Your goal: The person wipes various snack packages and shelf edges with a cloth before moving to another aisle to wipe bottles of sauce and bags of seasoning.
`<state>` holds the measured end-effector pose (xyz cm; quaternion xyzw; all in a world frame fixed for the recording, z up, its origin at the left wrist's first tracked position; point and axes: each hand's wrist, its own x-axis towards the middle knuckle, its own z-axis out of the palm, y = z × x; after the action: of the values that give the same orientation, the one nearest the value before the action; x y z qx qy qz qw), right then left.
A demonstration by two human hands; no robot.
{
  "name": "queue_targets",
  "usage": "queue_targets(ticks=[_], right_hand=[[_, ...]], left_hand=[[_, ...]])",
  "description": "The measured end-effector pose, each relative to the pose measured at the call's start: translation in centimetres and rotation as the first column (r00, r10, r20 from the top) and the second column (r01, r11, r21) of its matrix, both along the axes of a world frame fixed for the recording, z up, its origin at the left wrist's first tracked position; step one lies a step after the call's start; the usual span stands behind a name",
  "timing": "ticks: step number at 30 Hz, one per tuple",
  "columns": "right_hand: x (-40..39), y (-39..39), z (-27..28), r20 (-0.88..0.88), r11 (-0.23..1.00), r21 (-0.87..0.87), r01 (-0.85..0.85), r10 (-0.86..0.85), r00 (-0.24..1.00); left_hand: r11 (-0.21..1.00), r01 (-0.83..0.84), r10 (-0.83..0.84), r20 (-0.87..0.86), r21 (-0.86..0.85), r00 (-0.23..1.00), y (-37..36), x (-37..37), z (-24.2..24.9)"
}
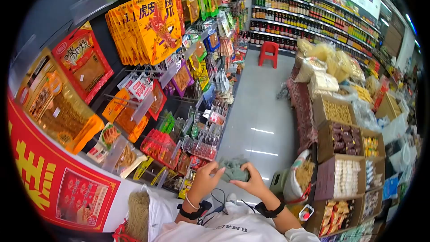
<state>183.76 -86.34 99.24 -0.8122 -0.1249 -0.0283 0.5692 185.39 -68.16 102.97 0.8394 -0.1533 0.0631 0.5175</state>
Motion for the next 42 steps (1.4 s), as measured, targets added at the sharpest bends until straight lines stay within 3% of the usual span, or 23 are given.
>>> queue_targets(ticks=[1, 3, 5, 6, 7, 8, 9, 11, 12, 13, 15, 17, 19, 21, 22, 25, 27, 29, 31, 33, 37, 40, 42], right_hand=[[2.1, -0.4, 0.5, 0.032, 0.994, 0.099, 0.043, -0.046, 0.998], [5.7, -1.1, 0.2, 0.064, 0.996, 0.092, 0.006, -0.012, 0.998], [9.0, -0.6, 2.6, 0.040, 0.975, 0.223, 0.009, -0.019, 0.999], [11.2, -0.4, 1.9, -0.013, 0.931, 0.356, -0.077, 0.087, 0.996], [13.6, 0.0, 1.1, -0.008, 0.926, 0.358, -0.117, 0.129, 0.992], [16.3, 0.5, 0.0, -0.021, 0.922, 0.357, -0.147, 0.165, 0.986], [18.6, 0.9, -0.6, -0.037, 0.918, 0.352, -0.180, 0.206, 0.978], [23.1, 2.6, 0.4, -0.055, 0.872, 0.402, -0.280, 0.328, 0.943], [25.1, 3.9, 1.1, -0.045, 0.662, 0.698, -0.275, 0.424, 0.905], [26.9, 4.9, 1.7, -0.017, 0.373, 0.905, -0.204, 0.512, 0.859], [30.5, 6.5, 2.7, 0.043, 0.280, 0.922, -0.267, 0.612, 0.790], [33.9, 8.4, 2.6, 0.103, 0.160, 0.938, -0.308, 0.719, 0.688], [36.1, 9.8, 1.9, 0.144, 0.107, 0.924, -0.367, 0.790, 0.595], [37.0, 11.5, 1.7, 0.101, 0.164, 0.905, -0.392, 0.813, 0.573], [37.1, 12.1, 2.3, 0.085, 0.156, 0.906, -0.393, 0.844, 0.530], [36.6, 14.3, 2.6, 0.021, 0.110, 0.921, -0.373, 0.943, 0.331], [35.2, 16.1, 3.6, 0.070, 0.039, 0.925, -0.379, 0.960, 0.272], [34.1, 17.4, 5.8, -0.119, 0.339, 0.819, -0.463, 0.890, 0.441], [33.9, 18.0, 8.6, -0.111, 0.317, 0.843, -0.435, 0.893, 0.437], [33.8, 18.0, 9.4, -0.095, 0.299, 0.865, -0.403, 0.886, 0.453], [35.3, 17.0, 9.2, -0.089, 0.285, 0.901, -0.326, 0.859, 0.505], [38.0, 15.7, 8.7, -0.116, 0.280, 0.939, -0.202, 0.808, 0.578], [39.8, 14.2, 8.6, -0.098, 0.289, 0.944, -0.161, 0.711, 0.696]], left_hand=[[1.000, -0.016, 0.016, 0.000, -0.010, 1.000, -0.5, 2.0, 0.5], [0.998, -0.056, 0.055, -0.042, -0.023, 0.998, -1.1, 5.1, 1.1], [0.994, -0.095, 0.098, -0.036, 0.060, 0.995, -1.2, 7.3, 2.1], [0.996, -0.075, 0.077, 0.030, -0.054, 0.997, -1.4, 8.5, 1.7], [0.985, -0.050, 0.067, 0.104, -0.165, 0.992, -1.2, 9.5, 1.6], [0.992, -0.055, 0.060, 0.039, -0.114, 0.997, -0.4, 10.3, 1.5], [0.987, -0.109, 0.114, 0.040, -0.119, 0.993, 0.1, 11.2, 1.4], [0.826, -0.369, 0.379, -0.063, -0.426, 0.923, 0.7, 13.0, 1.6], [0.826, -0.341, 0.413, 0.071, -0.448, 0.908, 2.2, 14.5, 1.1], [0.725, -0.395, 0.523, 0.079, -0.565, 0.849, 3.1, 15.9, 1.0], [0.593, -0.513, 0.709, 0.101, -0.621, 0.698, 3.9, 18.3, 2.9], [0.556, -0.499, 0.745, 0.131, -0.665, 0.654, 4.7, 21.1, 3.4], [0.464, -0.511, 0.832, 0.158, -0.723, 0.532, 4.9, 22.9, 4.1], [0.479, -0.637, 0.814, 0.035, -0.603, 0.579, 5.7, 23.0, 4.2], [0.387, -0.642, 0.879, 0.054, -0.662, 0.474, 5.0, 23.7, 4.8], [0.320, -0.717, 0.903, -0.030, -0.619, 0.429, 3.9, 23.2, 5.0], [0.253, -0.800, 0.948, -0.024, -0.544, 0.316, 3.5, 23.3, 5.3], [0.267, -0.763, 0.955, 0.058, -0.589, 0.290, 4.0, 23.6, 4.4], [0.251, -0.783, 0.967, 0.104, -0.569, 0.235, 3.8, 24.2, 4.4], [0.211, -0.720, 0.975, 0.087, -0.661, 0.206, 2.9, 24.6, 5.8], [0.272, -0.819, 0.955, 0.039, -0.506, 0.293, 3.3, 23.0, 5.8], [0.290, -0.757, 0.939, 0.023, -0.585, 0.342, 3.2, 23.1, 5.9], [0.318, -0.724, 0.927, 0.040, -0.613, 0.373, 3.5, 23.1, 5.8]])
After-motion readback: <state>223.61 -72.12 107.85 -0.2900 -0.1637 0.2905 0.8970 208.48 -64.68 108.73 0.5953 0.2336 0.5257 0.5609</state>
